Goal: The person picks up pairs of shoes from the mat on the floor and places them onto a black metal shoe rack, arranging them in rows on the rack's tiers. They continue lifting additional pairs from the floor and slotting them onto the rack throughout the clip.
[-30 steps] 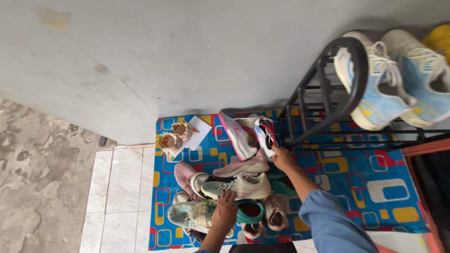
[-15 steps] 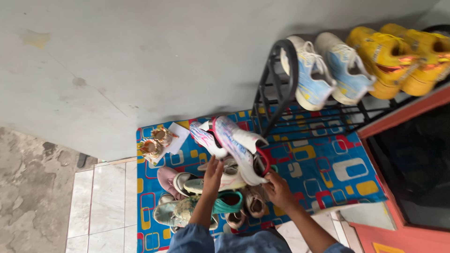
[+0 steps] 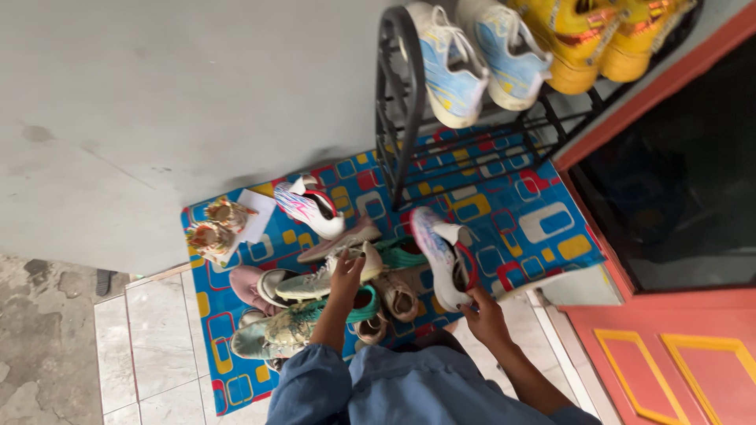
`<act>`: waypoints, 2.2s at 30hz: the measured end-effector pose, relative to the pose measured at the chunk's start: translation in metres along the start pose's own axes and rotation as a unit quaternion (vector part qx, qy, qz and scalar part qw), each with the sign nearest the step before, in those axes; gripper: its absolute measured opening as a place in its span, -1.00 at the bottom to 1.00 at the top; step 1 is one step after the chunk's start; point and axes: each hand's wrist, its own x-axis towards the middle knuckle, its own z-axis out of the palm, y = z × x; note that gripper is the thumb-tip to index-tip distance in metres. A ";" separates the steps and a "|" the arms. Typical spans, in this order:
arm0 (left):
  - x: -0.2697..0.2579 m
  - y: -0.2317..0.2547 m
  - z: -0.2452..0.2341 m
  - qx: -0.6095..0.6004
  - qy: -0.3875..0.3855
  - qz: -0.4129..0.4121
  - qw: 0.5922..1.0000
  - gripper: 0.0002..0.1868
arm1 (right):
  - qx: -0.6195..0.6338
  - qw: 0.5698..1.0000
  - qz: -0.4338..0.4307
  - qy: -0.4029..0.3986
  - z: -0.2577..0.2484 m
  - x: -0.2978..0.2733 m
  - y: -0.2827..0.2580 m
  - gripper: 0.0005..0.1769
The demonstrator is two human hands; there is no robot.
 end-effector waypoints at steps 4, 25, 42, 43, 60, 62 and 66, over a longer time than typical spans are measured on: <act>-0.006 0.005 -0.001 0.025 0.008 -0.050 0.998 -0.13 | -0.043 0.998 0.027 0.035 0.010 0.005 0.032 -0.63; -0.013 -0.021 -0.065 -0.031 0.121 -0.018 0.992 -0.20 | -0.049 0.974 -0.138 -0.173 0.137 0.149 -0.023 -0.79; -0.062 0.014 -0.098 -0.023 0.139 -0.068 0.988 -0.25 | -0.133 0.959 -0.101 -0.229 0.297 0.273 -0.099 -0.44; -0.063 0.016 -0.098 -0.030 0.135 -0.063 0.988 -0.25 | -0.136 0.959 -0.087 -0.233 0.300 0.275 -0.102 -0.49; -0.028 0.108 -0.043 -0.078 0.139 0.141 0.977 0.11 | 0.151 0.962 -0.216 -0.077 0.155 0.152 -0.149 -0.65; -0.036 0.133 -0.024 -0.080 0.118 0.213 0.967 0.17 | 0.097 0.951 -0.290 -0.030 0.132 0.136 -0.164 -0.79; -0.051 0.147 0.002 -0.053 0.133 0.230 0.963 0.16 | -0.005 0.956 -0.294 -0.019 0.095 0.113 -0.182 -0.76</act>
